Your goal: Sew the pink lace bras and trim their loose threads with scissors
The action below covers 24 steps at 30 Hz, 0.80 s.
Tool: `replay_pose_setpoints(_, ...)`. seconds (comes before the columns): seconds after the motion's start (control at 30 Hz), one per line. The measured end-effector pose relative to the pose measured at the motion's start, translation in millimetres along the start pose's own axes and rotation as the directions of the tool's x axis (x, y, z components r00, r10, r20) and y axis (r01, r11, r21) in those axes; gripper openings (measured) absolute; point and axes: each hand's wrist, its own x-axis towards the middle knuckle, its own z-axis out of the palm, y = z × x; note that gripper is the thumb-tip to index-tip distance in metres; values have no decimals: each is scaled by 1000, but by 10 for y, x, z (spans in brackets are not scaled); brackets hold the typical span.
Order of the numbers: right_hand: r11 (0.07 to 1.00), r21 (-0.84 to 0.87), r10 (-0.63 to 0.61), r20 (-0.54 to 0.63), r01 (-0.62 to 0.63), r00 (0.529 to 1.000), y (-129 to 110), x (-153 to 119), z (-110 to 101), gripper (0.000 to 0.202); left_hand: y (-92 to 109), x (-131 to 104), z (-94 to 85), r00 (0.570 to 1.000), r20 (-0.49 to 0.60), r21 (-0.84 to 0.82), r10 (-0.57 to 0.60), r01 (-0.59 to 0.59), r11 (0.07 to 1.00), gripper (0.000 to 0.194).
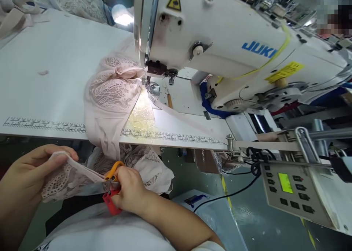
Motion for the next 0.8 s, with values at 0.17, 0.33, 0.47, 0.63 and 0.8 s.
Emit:
replay_pose_setpoints(0.17,994,3,106,-30,-106,994,-34,24,0,15,-57,-38,-113,997,-33,27,72,-71,997,17)
replay_pose_setpoints(0.33,991,-30,128,28,-128,991,-53,63,19,17,-86,19,-345,971,-39,431,236,-197,881,15)
replay_pose_setpoints(0.47,991,-62,122,48,-119,991,-121,102,-4,22,-106,114,-443,605,498,680,622,-717,153,31)
replay_pose_setpoints(0.63,979,-192,98,134,-71,986,-237,165,-71,29,-167,110,-157,249,931,269,265,-962,-40,18)
replay_pose_setpoints(0.8,970,-237,107,257,-45,960,-206,209,-261,31,-161,182,40,395,911,407,-123,-907,104,14)
